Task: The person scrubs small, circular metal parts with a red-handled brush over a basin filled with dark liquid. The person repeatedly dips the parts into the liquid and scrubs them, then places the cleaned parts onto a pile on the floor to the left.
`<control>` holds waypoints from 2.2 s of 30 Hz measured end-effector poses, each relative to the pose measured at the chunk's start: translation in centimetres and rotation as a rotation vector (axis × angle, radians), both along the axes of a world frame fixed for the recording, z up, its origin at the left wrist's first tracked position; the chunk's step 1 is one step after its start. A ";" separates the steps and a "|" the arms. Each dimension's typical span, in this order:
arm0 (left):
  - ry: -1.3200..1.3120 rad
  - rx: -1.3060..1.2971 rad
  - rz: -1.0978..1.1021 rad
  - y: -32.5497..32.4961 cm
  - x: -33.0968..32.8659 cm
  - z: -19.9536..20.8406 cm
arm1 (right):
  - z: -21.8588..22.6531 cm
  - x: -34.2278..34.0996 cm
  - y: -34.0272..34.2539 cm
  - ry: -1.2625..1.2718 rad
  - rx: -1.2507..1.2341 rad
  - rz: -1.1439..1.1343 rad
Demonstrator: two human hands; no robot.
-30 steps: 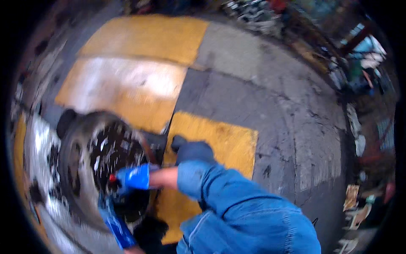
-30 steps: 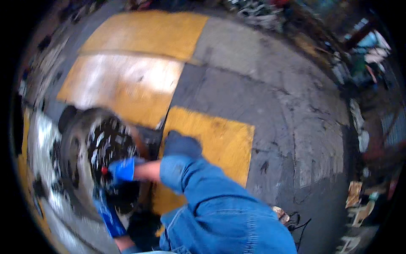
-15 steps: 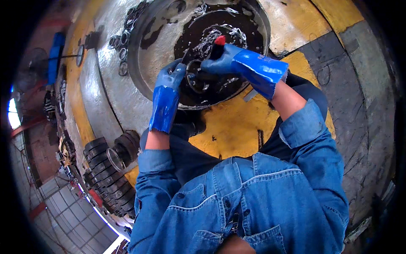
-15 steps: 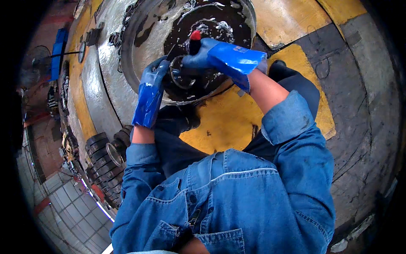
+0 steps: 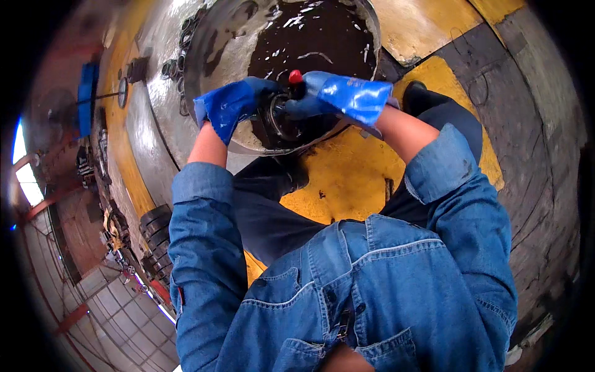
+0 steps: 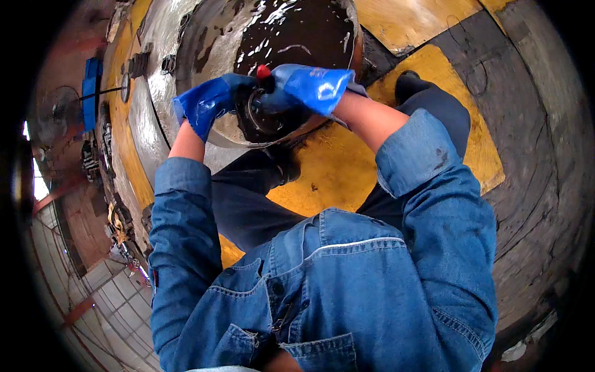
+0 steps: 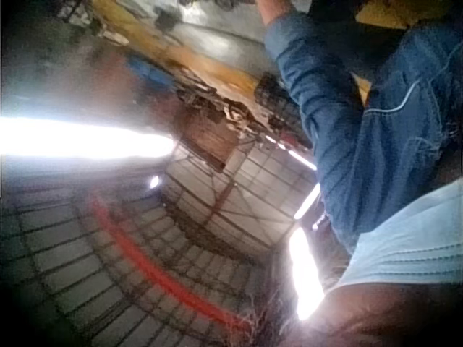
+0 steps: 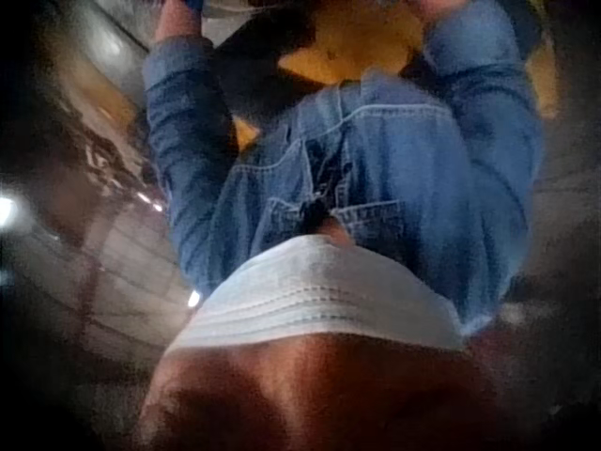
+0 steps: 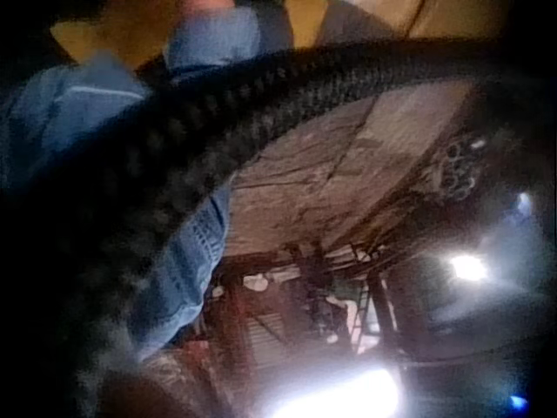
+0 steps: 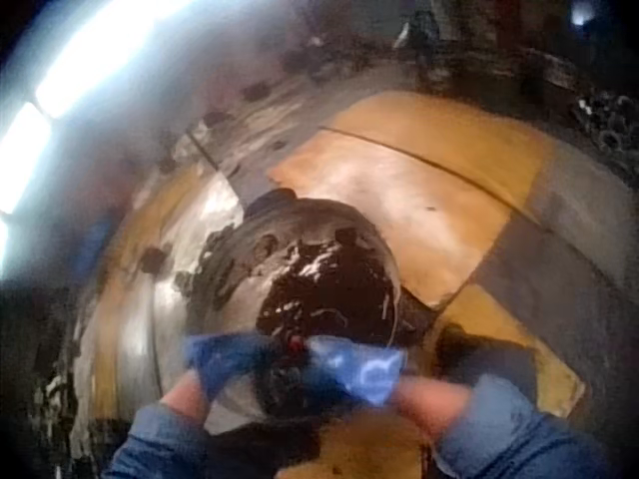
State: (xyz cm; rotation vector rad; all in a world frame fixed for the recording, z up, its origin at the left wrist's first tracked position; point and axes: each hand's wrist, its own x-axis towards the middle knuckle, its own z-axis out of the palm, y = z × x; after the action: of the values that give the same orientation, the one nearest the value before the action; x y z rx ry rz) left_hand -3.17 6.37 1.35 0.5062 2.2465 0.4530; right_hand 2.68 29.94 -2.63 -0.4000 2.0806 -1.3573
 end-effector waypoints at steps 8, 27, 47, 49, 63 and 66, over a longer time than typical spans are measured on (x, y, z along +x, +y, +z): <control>-0.142 0.066 0.341 1.3 0.1 -0.9 | 0.2 1.9 -0.9 0.429 0.159 0.113; 0.530 0.543 0.985 1.4 12.5 -6.5 | -1.0 1.1 -1.4 0.448 0.327 -0.116; 0.145 0.462 0.857 0.8 7.2 0.5 | 0.9 0.8 -2.2 0.458 0.212 -0.194; 0.190 0.439 0.847 0.7 7.2 0.0 | 2.5 0.7 -1.2 0.186 0.207 -0.214; 0.088 0.593 0.835 1.3 7.3 -0.8 | 0.6 -0.9 1.1 0.106 0.245 -0.131; 0.083 0.488 0.690 0.5 6.8 -0.7 | 3.2 -1.6 1.7 0.166 0.404 -0.279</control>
State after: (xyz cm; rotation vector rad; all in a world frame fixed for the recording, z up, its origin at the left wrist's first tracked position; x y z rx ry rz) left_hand 3.64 6.88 0.66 -0.0434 2.3470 1.3698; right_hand 1.10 31.66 0.57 -0.0517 2.5514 -1.0361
